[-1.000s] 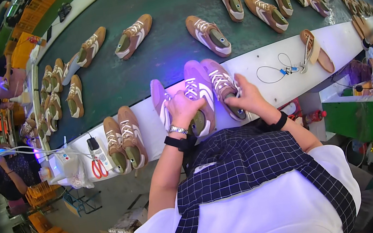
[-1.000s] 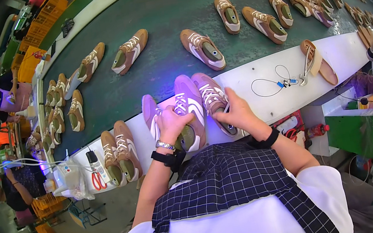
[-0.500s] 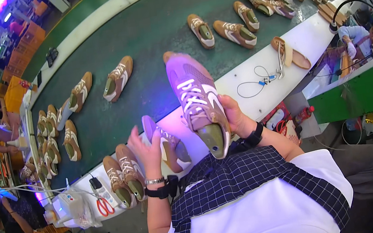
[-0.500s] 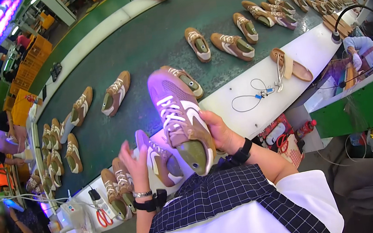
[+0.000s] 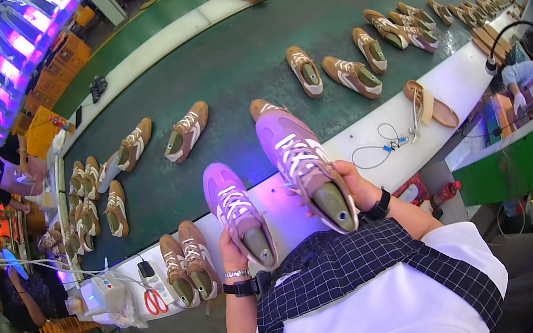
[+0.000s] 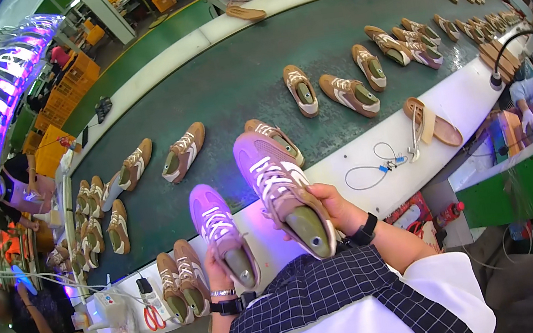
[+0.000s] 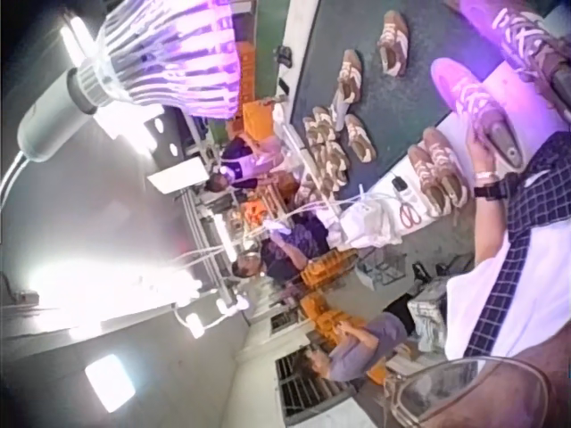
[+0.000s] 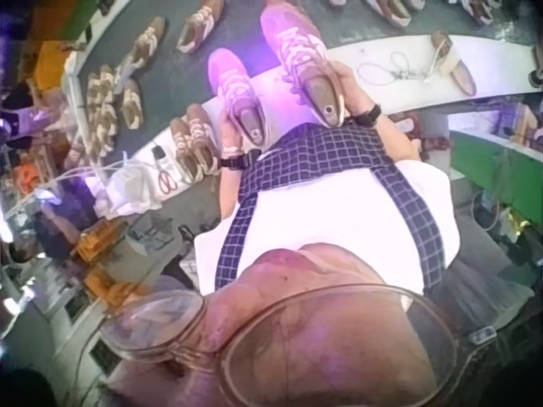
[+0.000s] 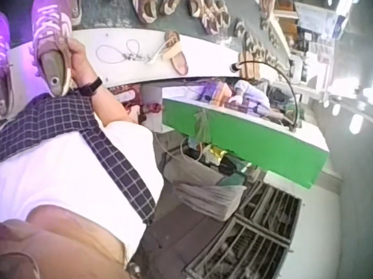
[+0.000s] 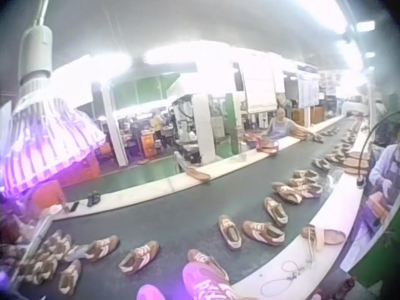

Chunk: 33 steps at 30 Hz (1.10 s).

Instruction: The recorder is inspecting and marking shoes on a conveyor belt in a shoe factory.

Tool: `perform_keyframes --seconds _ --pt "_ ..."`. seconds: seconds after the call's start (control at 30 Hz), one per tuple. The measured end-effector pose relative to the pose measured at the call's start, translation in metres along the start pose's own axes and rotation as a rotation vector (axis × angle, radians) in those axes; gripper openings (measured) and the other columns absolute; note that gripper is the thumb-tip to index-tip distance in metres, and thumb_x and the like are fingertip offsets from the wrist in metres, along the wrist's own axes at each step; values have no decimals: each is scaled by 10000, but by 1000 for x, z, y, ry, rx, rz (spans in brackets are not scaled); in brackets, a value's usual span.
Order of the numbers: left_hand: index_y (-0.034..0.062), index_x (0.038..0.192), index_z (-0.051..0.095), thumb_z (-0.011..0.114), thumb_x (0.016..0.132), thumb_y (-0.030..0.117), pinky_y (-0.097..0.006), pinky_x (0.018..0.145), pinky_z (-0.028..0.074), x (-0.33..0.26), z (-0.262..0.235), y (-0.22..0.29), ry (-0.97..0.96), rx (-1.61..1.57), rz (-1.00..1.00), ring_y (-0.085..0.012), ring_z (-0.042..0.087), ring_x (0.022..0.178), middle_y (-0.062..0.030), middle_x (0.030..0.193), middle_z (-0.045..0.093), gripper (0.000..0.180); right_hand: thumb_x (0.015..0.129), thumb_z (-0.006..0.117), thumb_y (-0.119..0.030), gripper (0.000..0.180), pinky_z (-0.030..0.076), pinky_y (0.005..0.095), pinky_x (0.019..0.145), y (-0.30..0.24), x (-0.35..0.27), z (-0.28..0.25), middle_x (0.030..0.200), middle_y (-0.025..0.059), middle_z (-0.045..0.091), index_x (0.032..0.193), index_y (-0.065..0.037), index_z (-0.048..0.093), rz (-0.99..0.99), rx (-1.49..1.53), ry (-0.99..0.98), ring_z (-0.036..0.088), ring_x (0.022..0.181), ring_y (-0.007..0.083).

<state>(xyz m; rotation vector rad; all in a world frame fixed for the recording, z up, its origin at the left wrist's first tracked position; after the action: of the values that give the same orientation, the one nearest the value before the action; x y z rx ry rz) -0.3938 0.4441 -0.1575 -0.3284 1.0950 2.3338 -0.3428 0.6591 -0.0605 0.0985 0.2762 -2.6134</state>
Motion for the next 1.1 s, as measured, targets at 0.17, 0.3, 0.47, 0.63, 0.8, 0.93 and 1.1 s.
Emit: perform_keyframes --seconds 0.17,0.3,0.47,0.63,0.8,0.93,1.1 --pt "-1 1290 415 513 811 441 -458 896 483 -13 93 1 -522 -174 -240 -330 574 1049 -188 1188 547 659 685 680 -446 925 429 537 936 0 -7 33 1346 257 386 1396 -25 263 108 50 -152 508 1123 389" --pt "-26 1233 443 492 775 542 -437 826 477 29 36 -42 -334 -144 -237 -346 554 968 -219 1098 532 730 680 676 -436 903 444 549 912 -7 -18 31 1324 270 401 1390 -40 282 109 50 -224 525 1093 400" --pt "-22 1176 496 491 809 532 -404 816 475 49 53 -59 -334 -198 -241 -327 550 939 -198 1076 542 665 703 615 -336 735 459 509 910 -31 -17 40 1262 231 488 1323 -14 389 -28 41 -177 550 1076 360" --pt "-34 1221 482 469 796 393 -415 926 466 54 155 1 -317 -345 -18 -311 591 1011 -202 1134 577 603 831 542 -277 530 454 393 949 -87 0 24 1153 178 584 1252 31 445 -348 -122 31 597 1022 273" --pt "45 1332 397 529 803 315 -441 986 420 33 169 44 -252 -298 249 -297 497 1178 -129 1311 485 608 846 600 -249 553 456 427 962 -115 -15 33 1245 145 509 1299 -17 386 -596 -139 189 514 1152 260" --pt "86 1300 432 531 830 329 -457 984 433 25 126 33 6 -315 198 -276 502 1179 -95 1291 505 538 884 569 -241 541 464 429 972 -101 -23 11 1277 148 476 1316 -8 343 -590 -142 280 509 1160 265" --pt "98 1291 440 587 813 369 -465 960 456 15 107 28 101 -343 214 -258 522 1152 -79 1261 523 569 890 566 -244 499 499 415 925 -78 -26 -2 1255 140 499 1294 -22 375 -619 -153 375 530 1134 247"
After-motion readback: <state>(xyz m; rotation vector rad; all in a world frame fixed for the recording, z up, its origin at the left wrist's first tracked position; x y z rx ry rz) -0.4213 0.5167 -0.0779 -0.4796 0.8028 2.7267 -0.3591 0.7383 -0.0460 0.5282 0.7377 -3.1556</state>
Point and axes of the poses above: each hand's wrist, its own x-axis towards the middle knuckle, its own z-axis out of the palm, y = z × x, the point moved 10 cm from there along x, towards the middle knuckle
